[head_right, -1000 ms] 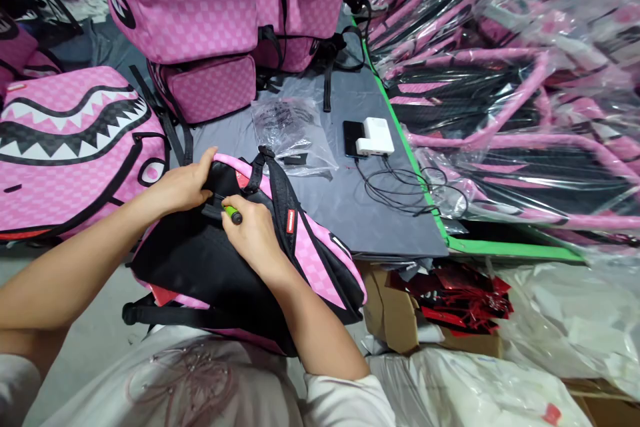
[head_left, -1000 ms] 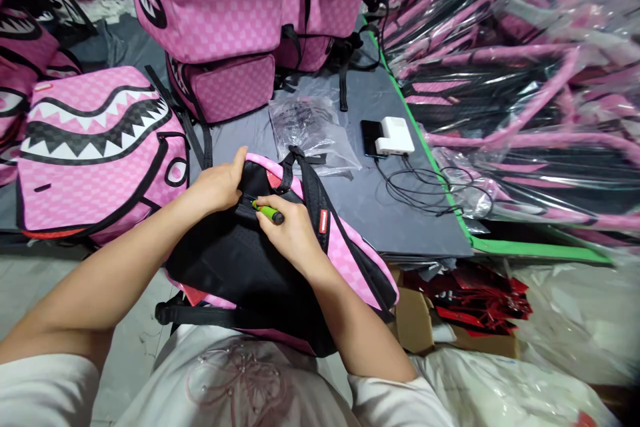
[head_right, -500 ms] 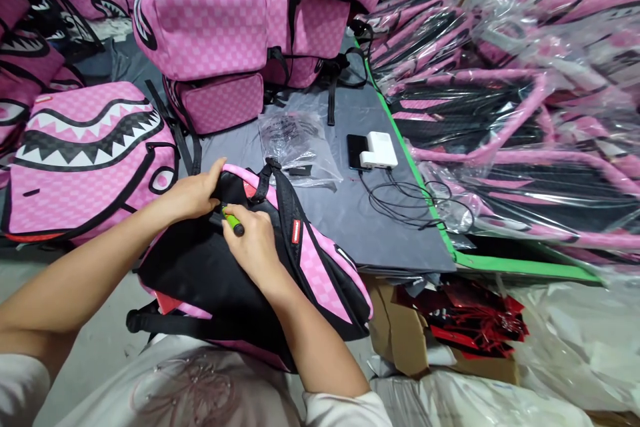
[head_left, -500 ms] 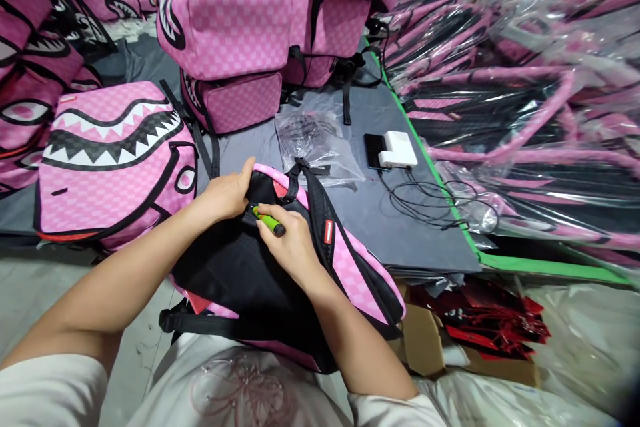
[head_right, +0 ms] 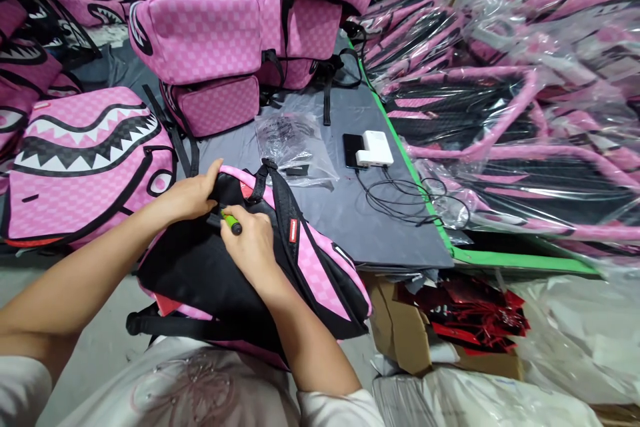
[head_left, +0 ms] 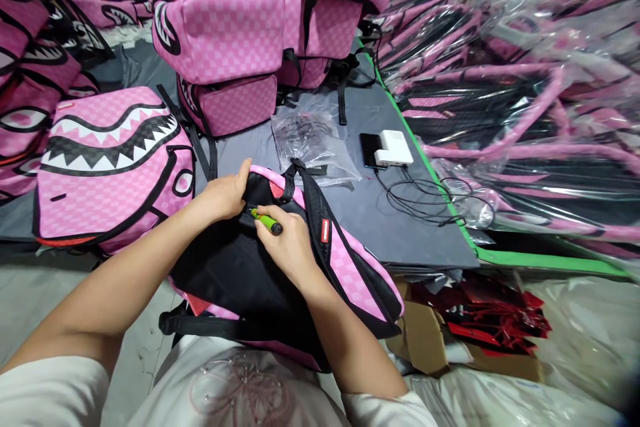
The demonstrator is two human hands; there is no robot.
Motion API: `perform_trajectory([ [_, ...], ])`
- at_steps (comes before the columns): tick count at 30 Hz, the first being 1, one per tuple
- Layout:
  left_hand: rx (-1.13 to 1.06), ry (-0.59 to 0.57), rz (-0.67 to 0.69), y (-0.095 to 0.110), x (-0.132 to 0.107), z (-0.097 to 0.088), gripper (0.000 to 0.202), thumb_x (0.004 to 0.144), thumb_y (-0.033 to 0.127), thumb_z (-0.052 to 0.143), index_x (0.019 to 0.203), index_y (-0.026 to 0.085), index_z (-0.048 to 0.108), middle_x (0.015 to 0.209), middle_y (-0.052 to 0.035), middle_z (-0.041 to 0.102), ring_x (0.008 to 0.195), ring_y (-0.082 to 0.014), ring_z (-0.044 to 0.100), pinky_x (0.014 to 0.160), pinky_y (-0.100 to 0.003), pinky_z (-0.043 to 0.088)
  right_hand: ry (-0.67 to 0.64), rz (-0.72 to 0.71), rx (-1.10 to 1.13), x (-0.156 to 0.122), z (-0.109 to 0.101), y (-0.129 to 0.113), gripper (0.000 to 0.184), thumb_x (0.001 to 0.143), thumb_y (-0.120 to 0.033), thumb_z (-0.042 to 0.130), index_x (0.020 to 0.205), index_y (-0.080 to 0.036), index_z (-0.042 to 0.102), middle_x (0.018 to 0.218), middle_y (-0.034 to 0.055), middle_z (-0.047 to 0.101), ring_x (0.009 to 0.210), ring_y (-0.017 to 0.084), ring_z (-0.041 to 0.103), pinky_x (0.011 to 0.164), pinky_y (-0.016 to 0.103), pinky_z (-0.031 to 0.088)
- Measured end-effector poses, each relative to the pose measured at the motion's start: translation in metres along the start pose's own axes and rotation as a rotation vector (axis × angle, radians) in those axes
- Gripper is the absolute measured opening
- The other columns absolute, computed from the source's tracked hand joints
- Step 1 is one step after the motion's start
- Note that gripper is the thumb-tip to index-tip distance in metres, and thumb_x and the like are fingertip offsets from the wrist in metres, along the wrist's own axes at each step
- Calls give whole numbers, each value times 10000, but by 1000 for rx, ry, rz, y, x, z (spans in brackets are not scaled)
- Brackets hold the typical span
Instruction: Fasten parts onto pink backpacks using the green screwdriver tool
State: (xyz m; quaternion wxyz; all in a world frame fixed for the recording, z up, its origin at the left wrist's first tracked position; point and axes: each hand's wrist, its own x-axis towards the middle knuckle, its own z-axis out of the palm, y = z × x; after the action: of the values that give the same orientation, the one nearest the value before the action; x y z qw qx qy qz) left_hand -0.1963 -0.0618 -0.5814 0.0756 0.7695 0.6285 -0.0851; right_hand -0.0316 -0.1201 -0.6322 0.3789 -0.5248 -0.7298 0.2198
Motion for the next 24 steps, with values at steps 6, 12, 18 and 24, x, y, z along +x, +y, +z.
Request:
perform_trajectory([
  [6,7,8,-11,3,-3,-2,911,871,252,528,1587,106,-17,1257,-199,661,1104,-299,687,795,-329,519,30,33,3,1,1,-1,173,840,-210,667,969,-282,759,916,-2,797,778,206,739,802,306,555],
  [12,17,13,-31,5,-5,-6,896,887,269,518,1586,109,-18,1276,-200,658,1115,-290,686,809,-324,521,4,5,-12,2,3,3,168,844,-203,661,971,-266,751,951,-1,800,813,216,743,818,317,544],
  [18,-1,24,-43,6,-7,-5,884,896,268,529,1590,127,-1,1264,-200,665,1115,-311,687,816,-345,523,-10,-59,-58,2,-11,-3,128,836,-173,649,910,-237,731,881,4,793,792,195,734,823,310,525],
  [24,-42,14,-50,3,-5,-4,903,896,262,560,1599,159,1,1295,-188,646,1119,-337,681,831,-378,528,357,-391,28,26,-100,7,100,898,-217,558,945,-228,646,1123,57,744,1068,206,689,983,373,504],
])
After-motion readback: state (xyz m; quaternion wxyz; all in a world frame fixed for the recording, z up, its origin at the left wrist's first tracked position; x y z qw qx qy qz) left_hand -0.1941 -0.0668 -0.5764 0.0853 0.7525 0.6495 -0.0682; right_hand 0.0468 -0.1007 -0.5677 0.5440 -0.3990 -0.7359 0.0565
